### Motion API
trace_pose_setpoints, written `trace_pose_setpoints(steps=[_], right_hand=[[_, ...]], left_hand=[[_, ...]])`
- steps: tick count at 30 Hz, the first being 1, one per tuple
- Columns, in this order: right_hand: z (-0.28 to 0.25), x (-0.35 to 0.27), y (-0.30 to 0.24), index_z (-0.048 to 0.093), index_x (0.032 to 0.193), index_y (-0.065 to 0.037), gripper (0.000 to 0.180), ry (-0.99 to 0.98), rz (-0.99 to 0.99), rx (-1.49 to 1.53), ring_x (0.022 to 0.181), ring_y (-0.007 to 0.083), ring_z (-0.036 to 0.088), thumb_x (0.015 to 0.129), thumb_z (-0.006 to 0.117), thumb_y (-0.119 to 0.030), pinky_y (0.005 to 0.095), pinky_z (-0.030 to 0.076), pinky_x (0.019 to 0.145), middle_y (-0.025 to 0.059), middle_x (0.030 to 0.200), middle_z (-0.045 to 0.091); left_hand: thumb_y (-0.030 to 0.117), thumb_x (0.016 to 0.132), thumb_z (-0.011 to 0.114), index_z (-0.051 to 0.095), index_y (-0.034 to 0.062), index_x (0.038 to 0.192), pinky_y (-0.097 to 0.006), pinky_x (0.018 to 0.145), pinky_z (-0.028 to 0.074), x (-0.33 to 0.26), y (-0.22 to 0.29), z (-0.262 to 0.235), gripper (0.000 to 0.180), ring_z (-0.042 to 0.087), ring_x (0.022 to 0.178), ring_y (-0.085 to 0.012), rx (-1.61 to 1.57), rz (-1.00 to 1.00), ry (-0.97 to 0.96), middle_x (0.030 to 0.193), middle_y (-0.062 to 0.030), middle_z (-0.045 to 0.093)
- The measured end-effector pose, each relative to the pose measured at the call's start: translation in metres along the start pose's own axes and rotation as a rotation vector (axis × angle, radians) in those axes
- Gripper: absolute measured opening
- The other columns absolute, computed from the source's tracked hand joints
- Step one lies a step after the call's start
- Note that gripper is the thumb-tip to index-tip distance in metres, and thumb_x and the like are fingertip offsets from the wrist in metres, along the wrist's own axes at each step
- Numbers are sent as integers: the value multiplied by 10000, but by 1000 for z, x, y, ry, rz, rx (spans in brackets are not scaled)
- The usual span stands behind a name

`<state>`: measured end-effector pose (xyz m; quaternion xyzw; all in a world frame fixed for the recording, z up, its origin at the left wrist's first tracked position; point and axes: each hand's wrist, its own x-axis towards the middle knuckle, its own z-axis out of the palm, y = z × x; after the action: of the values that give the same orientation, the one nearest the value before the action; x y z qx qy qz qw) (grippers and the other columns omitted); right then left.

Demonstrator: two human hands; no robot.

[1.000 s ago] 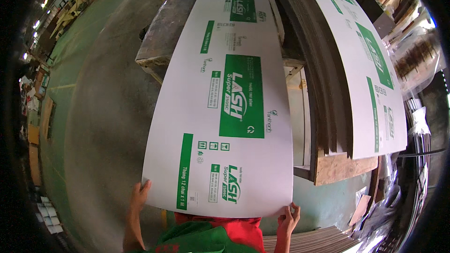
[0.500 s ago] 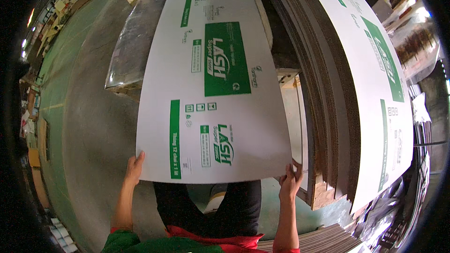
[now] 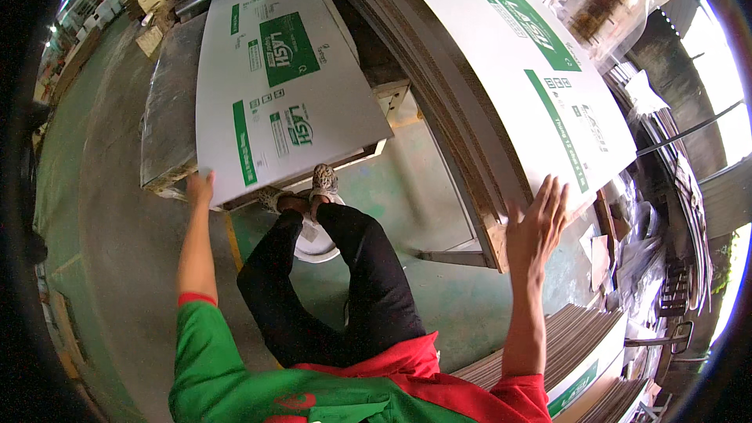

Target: The person repeatedly picks up large white cardboard sheets from a stack and places them onto a metal table. The person handles the sheets by hand, aligning them on the table surface throughout the clip.

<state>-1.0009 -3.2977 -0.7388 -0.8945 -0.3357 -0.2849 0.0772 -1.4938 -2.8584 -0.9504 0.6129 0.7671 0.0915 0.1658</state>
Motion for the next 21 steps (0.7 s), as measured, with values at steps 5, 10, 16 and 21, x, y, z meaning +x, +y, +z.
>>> trace_pose_setpoints(steps=[5, 10, 16, 21], right_hand=[[2, -10, 99, 535, 1308, 39, 436, -54, -361, -129, 1205, 351, 598, 876, 544, -19, 455, 467, 1003, 223, 1313, 604], [-144, 10, 97, 641, 1020, -1, 211, -341, -295, -87, 1026, 307, 669, 819, 578, -19, 394, 530, 849, 216, 1134, 655], [-220, -126, 57, 692, 1110, -37, 367, 70, -1182, 825, 1195, 353, 596, 769, 735, -164, 461, 486, 980, 151, 1323, 599], [-171, -150, 212, 492, 1308, 90, 742, 390, 291, 201, 916, 337, 643, 962, 540, -565, 429, 546, 725, 250, 1191, 609]], left_hand=[[291, 799, 805, 551, -20, 1258, -474, 1049, 415, -156, 159, -18, 609, 483, 1260, -395, -91, 816, 149, 1351, -247, 498], [564, 934, 594, 567, 6, 1280, -367, 943, 511, -413, 241, -70, 658, 644, 1095, -238, -967, 847, -939, 1221, -174, 647], [361, 949, 567, 586, -33, 1228, -334, 806, 535, -513, 187, -164, 483, 656, 951, -202, -1544, 751, -990, 1084, -149, 655], [243, 853, 681, 577, -55, 1241, -292, 792, 505, -485, 51, -204, 500, 629, 905, -156, -1227, 330, -695, 1032, -93, 656]])
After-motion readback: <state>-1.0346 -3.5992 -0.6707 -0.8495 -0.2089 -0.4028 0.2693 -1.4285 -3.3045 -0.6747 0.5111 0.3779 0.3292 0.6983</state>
